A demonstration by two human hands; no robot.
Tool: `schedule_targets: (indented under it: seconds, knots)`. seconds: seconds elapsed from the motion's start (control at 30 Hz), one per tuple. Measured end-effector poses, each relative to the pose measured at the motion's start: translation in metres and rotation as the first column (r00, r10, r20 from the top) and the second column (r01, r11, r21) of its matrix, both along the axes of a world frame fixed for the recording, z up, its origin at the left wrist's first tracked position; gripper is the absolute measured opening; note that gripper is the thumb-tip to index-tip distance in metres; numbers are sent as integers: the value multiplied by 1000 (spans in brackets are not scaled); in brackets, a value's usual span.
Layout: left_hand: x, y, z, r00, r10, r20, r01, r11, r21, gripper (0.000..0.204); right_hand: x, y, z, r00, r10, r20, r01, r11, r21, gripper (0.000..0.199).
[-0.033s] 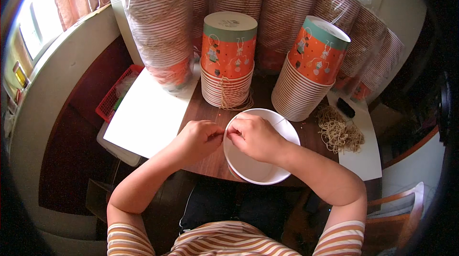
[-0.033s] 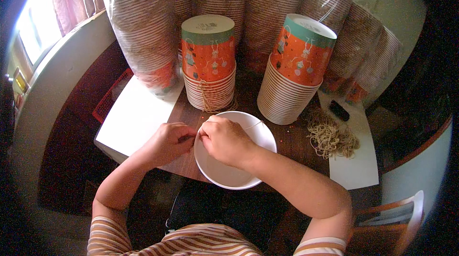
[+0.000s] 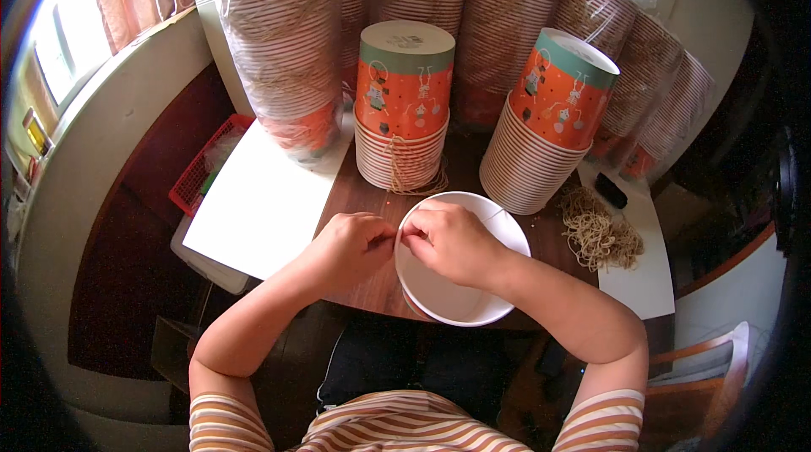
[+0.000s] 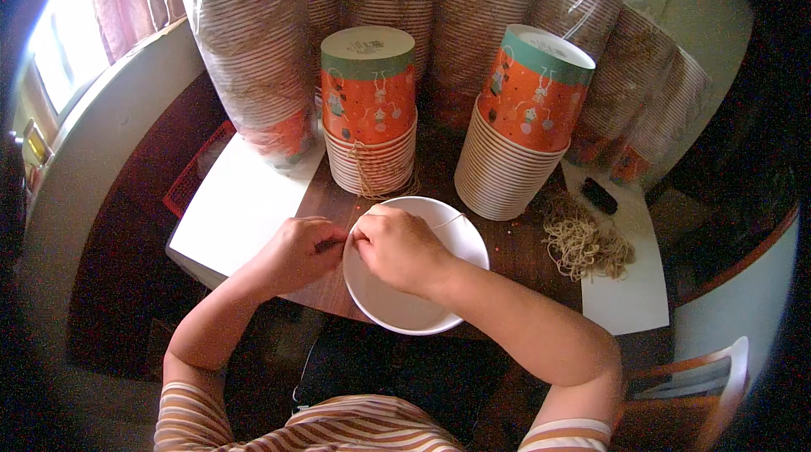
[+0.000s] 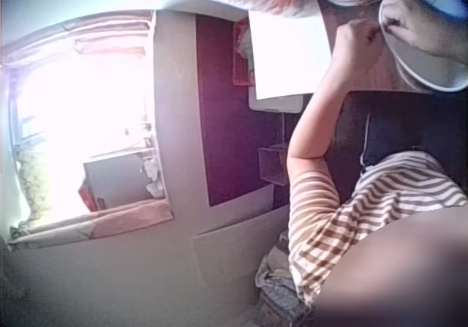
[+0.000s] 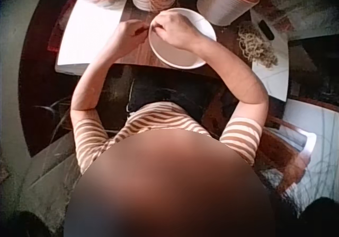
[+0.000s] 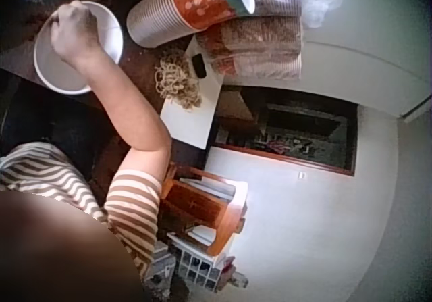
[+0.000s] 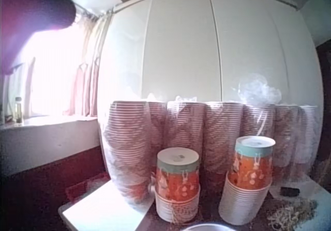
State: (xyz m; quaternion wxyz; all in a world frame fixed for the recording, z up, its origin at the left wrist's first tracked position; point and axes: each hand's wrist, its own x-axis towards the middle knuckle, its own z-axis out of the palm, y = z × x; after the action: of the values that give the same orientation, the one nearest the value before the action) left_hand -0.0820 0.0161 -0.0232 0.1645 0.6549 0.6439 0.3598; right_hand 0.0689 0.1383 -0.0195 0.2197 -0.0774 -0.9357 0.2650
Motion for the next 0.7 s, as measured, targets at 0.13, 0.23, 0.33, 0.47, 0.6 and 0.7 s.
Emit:
schedule_targets:
  seconds: [0.13, 0.23, 0.33, 0.47, 0.6, 0.7]
  knots:
    - [4, -3, 5, 1000, 19, 18, -18, 1000, -21, 16, 6, 1, 7, 994, -19, 111, 49, 961, -273, 14]
    - [3, -8, -1, 978, 94, 187, -61, 983, -172, 14, 21, -1, 21, 965, -19, 263, 154, 849, -505, 28]
    - [-4, -12, -20, 779, 101, 619, 73, 966, -250, 14, 37, -16, 40, 898, 55, 437, 196, 839, -508, 67]
    - [-3, -20, -27, 626, 30, 779, 186, 965, -186, 12, 53, -46, 42, 919, -35, 392, 117, 975, -187, 80]
    - [3, -32, -31, 584, -123, 803, 290, 955, -65, 8, 64, -41, 35, 934, -18, 356, 63, 991, -117, 72]
    - [9, -48, -25, 616, -187, 765, 326, 945, -31, 5, 70, -24, 41, 921, 39, 388, 26, 986, -163, 63]
